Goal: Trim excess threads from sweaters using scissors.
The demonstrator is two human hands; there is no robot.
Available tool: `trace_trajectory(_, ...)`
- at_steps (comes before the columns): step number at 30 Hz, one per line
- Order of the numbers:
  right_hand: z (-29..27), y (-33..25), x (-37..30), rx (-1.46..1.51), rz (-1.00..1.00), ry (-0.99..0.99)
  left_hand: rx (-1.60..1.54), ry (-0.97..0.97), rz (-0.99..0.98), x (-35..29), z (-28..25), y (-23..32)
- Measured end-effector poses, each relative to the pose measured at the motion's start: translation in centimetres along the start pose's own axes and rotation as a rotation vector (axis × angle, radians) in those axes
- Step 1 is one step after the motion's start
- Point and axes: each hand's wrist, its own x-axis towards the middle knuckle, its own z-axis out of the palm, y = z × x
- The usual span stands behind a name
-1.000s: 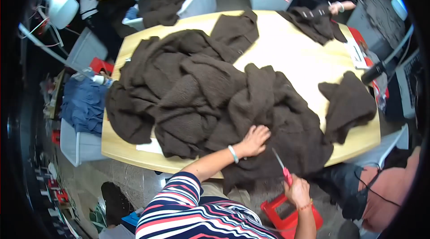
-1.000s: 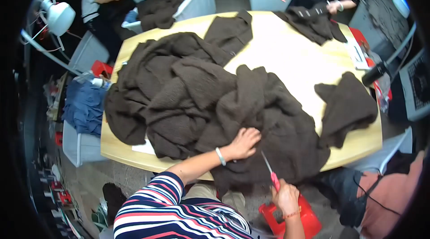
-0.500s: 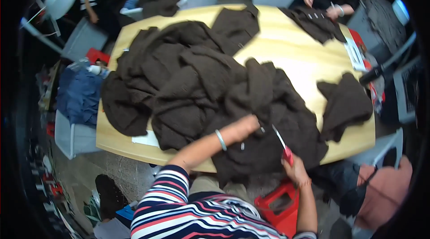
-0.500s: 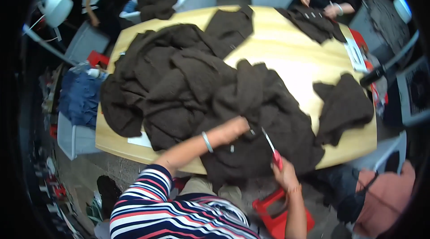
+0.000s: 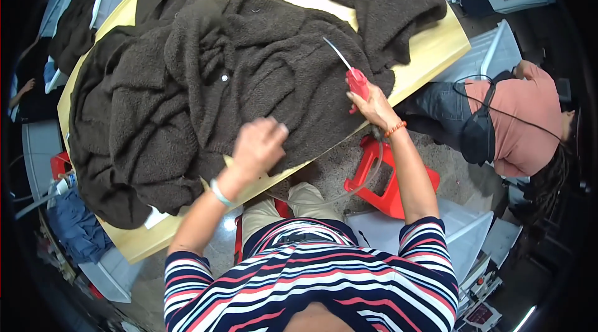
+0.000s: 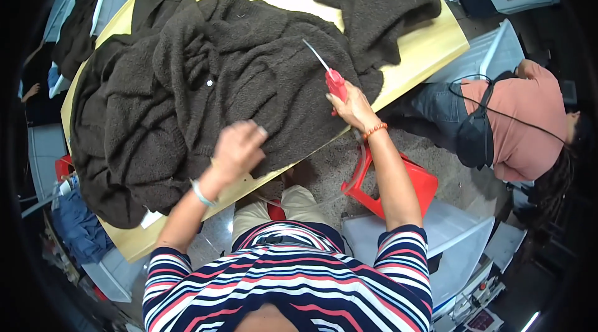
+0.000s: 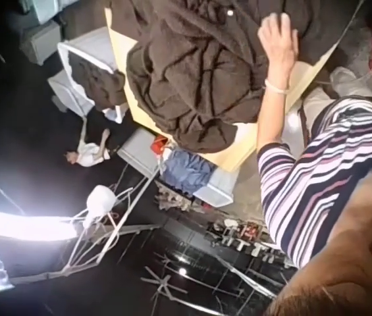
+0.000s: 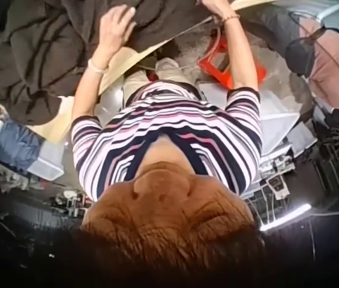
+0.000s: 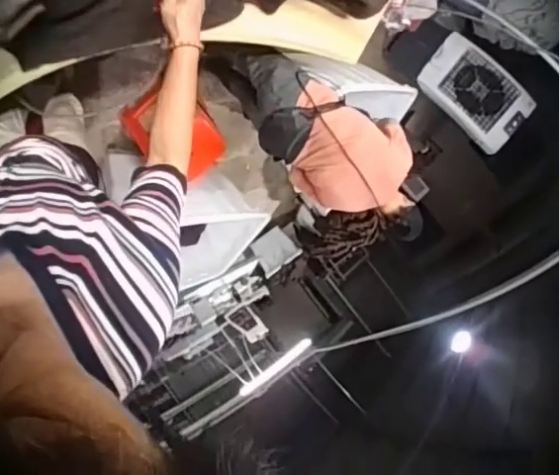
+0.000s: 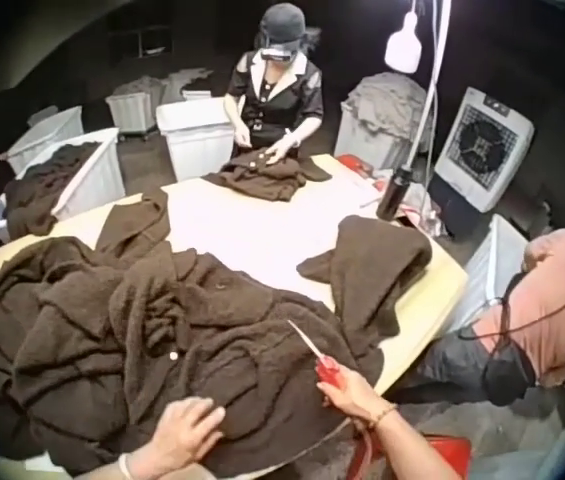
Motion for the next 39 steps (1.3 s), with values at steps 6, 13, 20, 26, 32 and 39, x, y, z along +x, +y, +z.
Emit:
trace_trajectory(6,-1.8,0.5,-8.6,-0.158,0.082,-0.034,-0.065,-0.455,-0.107,-4.0,4.1,4.3)
trace_trajectory(13,-2.2,-1.0,-14.3,-0.35,0.104,-0.068,-0.313,-0.338,-0.277,-4.0,6.0,2.8)
trace_trajectory(20,-2.6,-5.8,-15.0,-0.365,0.249,-0.213,-1.702,-0.019,-1.219,-3.1,8.4,-2.2)
trace_trajectory(26,2.1,-9.1,-15.9,-0.513,0.089,-0.584,-1.768,0.141,-1.258,-4.5,9.6,-2.8)
trace_trajectory(32,4.0,-9.5,-14.5,-0.583,-0.022,-0.442,-1.792,0.161,-1.282,-6.1,9.3,-3.4)
trace_trajectory(39,2.6,-8.8,-15.5,-0.532,0.066,-0.301,-0.031,0.018,-0.495,1.2,3.4,3.0)
